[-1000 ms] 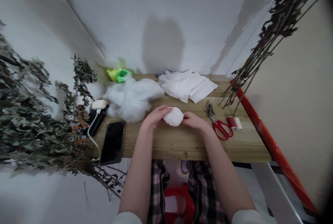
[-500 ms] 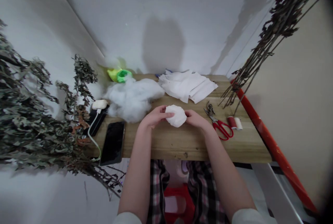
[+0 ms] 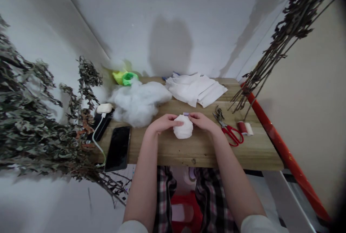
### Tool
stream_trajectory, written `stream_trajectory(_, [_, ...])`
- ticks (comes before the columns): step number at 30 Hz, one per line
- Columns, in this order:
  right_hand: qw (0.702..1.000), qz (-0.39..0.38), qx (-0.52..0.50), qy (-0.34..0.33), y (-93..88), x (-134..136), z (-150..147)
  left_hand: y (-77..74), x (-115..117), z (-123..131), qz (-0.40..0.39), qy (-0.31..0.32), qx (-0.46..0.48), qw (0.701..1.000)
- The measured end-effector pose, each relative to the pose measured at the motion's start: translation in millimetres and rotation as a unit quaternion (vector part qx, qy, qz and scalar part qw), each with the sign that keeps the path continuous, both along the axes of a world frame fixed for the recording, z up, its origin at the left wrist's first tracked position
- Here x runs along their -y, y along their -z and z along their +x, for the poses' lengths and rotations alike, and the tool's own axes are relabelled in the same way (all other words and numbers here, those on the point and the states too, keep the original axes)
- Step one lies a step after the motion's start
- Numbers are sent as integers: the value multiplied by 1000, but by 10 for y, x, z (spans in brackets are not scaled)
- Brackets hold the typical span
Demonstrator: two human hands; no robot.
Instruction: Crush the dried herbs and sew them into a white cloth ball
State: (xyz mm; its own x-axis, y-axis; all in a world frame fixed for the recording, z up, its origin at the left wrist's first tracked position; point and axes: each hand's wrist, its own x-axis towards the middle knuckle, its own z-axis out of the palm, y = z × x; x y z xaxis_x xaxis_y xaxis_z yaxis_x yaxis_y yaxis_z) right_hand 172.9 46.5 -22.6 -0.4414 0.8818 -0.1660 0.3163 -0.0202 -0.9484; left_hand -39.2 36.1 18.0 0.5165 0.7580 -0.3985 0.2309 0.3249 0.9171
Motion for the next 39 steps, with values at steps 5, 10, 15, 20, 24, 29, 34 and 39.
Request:
stream_trajectory(5, [999,-1,11,50,-49,-20,-45,21,2,36,6,39,-14,999])
stream_trajectory(10, [994,30,10,102,-26,-45,-124,70,-8,130,16,1,-23,1000])
stream_trajectory(15, [993,51,-11,106,-76,-23,-200,85,-17,213,22,4,-41,999])
stream_trajectory(20, [994,56,-25,87,-144,28,-195,95,-30,200,3,-53,-45,998])
stream_trajectory(24, [996,53,-35,68,-168,88,-165,89,-34,168,-2,-102,-34,994])
stream_trajectory(29, [997,57,-17,59,-184,180,-132,72,-33,145,-26,-126,-9,992])
stream_trajectory(34, [997,63,-23,42,-180,228,-121,80,-47,136,-61,-166,26,984])
stream_trajectory(39, [997,79,-16,8,-201,246,-113,133,-89,127,-59,-222,59,972])
